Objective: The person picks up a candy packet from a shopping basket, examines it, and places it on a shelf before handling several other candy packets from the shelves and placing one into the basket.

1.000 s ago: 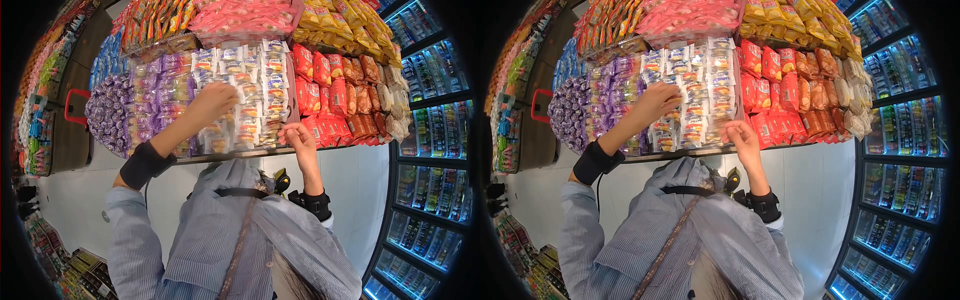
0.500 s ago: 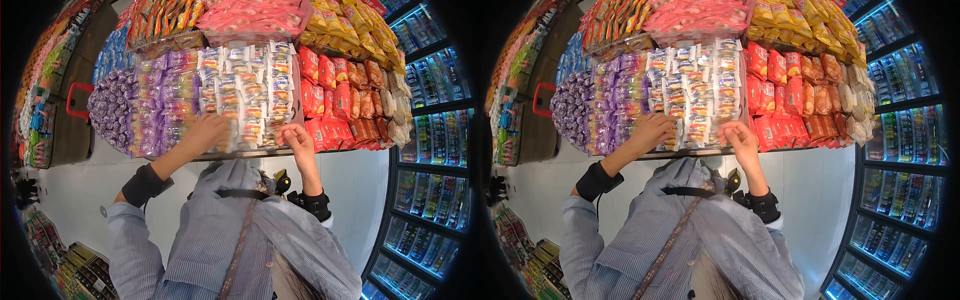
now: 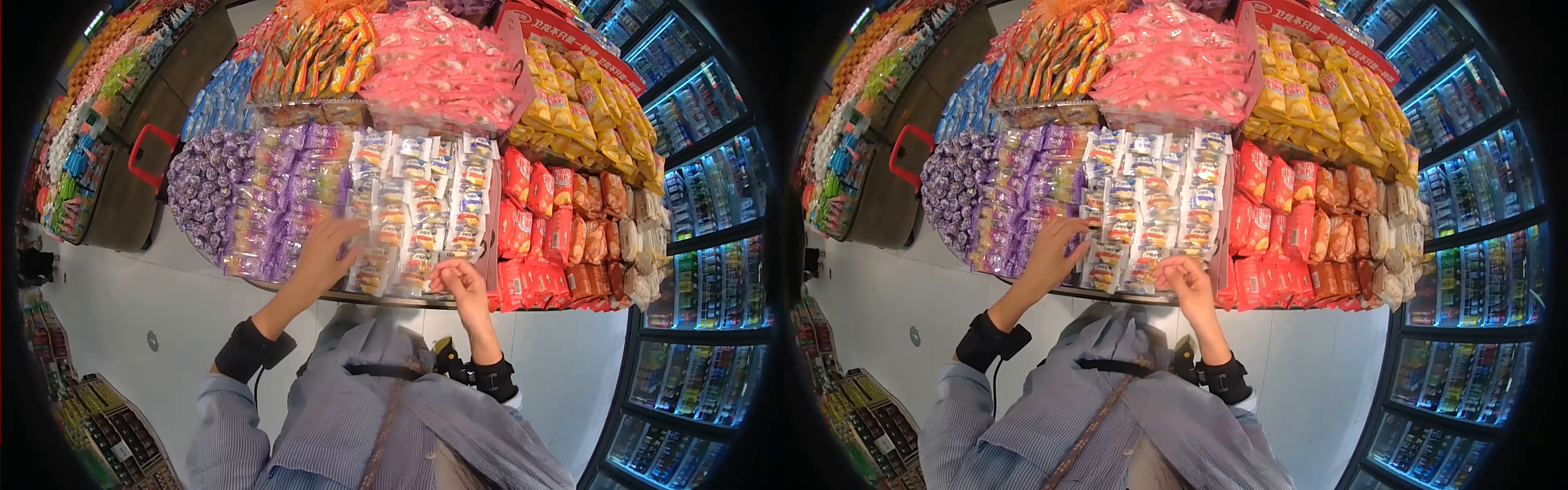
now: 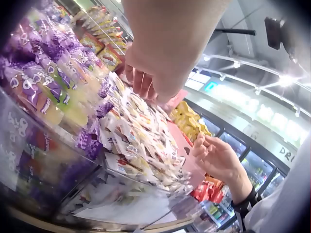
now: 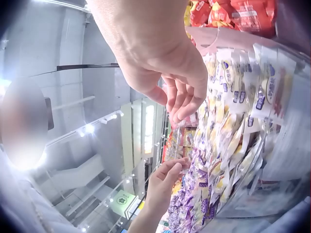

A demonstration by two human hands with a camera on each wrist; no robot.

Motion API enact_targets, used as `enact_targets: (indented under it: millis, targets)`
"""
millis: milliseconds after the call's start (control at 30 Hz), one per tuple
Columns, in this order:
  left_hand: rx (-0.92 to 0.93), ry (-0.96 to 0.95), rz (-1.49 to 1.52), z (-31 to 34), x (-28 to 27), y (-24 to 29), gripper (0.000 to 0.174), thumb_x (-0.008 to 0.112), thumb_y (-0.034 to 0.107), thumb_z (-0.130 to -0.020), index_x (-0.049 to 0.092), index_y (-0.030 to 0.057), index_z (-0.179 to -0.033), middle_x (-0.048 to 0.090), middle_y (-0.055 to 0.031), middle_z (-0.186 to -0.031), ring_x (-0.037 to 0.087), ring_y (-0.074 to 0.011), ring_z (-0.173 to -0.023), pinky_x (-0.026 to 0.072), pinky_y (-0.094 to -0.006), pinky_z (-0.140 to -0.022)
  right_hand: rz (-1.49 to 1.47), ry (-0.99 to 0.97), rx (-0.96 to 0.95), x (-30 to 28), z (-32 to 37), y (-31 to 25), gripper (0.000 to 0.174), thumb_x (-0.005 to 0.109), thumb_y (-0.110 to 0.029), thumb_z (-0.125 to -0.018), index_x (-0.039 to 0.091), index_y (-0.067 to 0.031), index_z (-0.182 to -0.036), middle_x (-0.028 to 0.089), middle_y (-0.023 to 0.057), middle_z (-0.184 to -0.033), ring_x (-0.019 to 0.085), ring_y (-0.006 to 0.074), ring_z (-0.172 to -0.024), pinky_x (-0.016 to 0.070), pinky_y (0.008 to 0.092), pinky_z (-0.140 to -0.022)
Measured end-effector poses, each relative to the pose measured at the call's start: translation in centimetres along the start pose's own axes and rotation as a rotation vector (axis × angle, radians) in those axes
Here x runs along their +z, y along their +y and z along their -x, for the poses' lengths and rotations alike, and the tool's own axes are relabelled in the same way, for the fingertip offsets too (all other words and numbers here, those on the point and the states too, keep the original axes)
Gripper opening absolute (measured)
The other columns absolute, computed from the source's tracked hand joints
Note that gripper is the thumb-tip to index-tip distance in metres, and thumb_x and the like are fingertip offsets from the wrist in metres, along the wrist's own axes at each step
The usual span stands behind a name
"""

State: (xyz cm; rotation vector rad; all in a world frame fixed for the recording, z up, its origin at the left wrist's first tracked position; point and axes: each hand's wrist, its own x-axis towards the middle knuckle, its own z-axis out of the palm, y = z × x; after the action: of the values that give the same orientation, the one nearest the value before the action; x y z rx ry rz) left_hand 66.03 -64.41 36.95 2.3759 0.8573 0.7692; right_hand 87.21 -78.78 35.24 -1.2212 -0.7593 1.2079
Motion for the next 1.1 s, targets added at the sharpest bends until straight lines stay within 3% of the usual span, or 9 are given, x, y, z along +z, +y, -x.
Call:
enact_targets:
  millis: [133,433,767,1100]
  targets:
    - [-0.171,0.144,0.080,1.5,-0.4,-1.7,0.021,0.059,0.006,-0.072,0.055,0.0025,-0.092,0.056,-0.0125,-0.096,0.051,-0.0289,-0.091,0.0406,-0.0354,-0.078,-0.014,-0.102,0.049,1.9,-1.3,1.1,0.011,0.045,-0.006,-0.087,0.052,-0.0001,-0.092,0.059,0.0058,-0.081,0.054,0.0104,-0.070,0.0431,0.0232,-0.065]
    - [-0.384,0.323,0.225,7.5,-6.7,-4.9,0.019,0.057,0.005,-0.075,0.055,0.0023,-0.094,0.057,-0.0116,-0.099,0.053,-0.0250,-0.093,0.0402,-0.0316,-0.080,0.022,-0.345,0.149,10.8,-3.2,2.7,0.012,0.044,-0.003,-0.086,0.052,0.0000,-0.094,0.058,0.0048,-0.081,0.055,0.0104,-0.072,0.0438,0.0230,-0.065]
    - [-0.536,0.547,0.394,21.0,-19.5,-16.8,0.015,0.051,0.006,-0.082,0.054,0.0033,-0.097,0.057,-0.0085,-0.101,0.053,-0.0172,-0.094,0.0415,-0.0272,-0.077,0.046,-0.530,0.187,32.2,-4.6,8.7,0.012,0.045,-0.009,-0.087,0.051,-0.0009,-0.094,0.057,0.0047,-0.081,0.052,0.0092,-0.071,0.0444,0.0224,-0.065]
    - [-0.760,0.611,0.314,32.6,-30.8,-26.6,0.016,0.047,0.007,-0.085,0.053,0.0007,-0.098,0.055,-0.0073,-0.099,0.051,-0.0156,-0.093,0.0415,-0.0278,-0.079,-0.033,-0.671,0.318,51.3,-8.2,13.9,0.013,0.045,-0.012,-0.087,0.052,-0.0027,-0.093,0.058,0.0042,-0.081,0.054,0.0095,-0.069,0.0465,0.0228,-0.063]
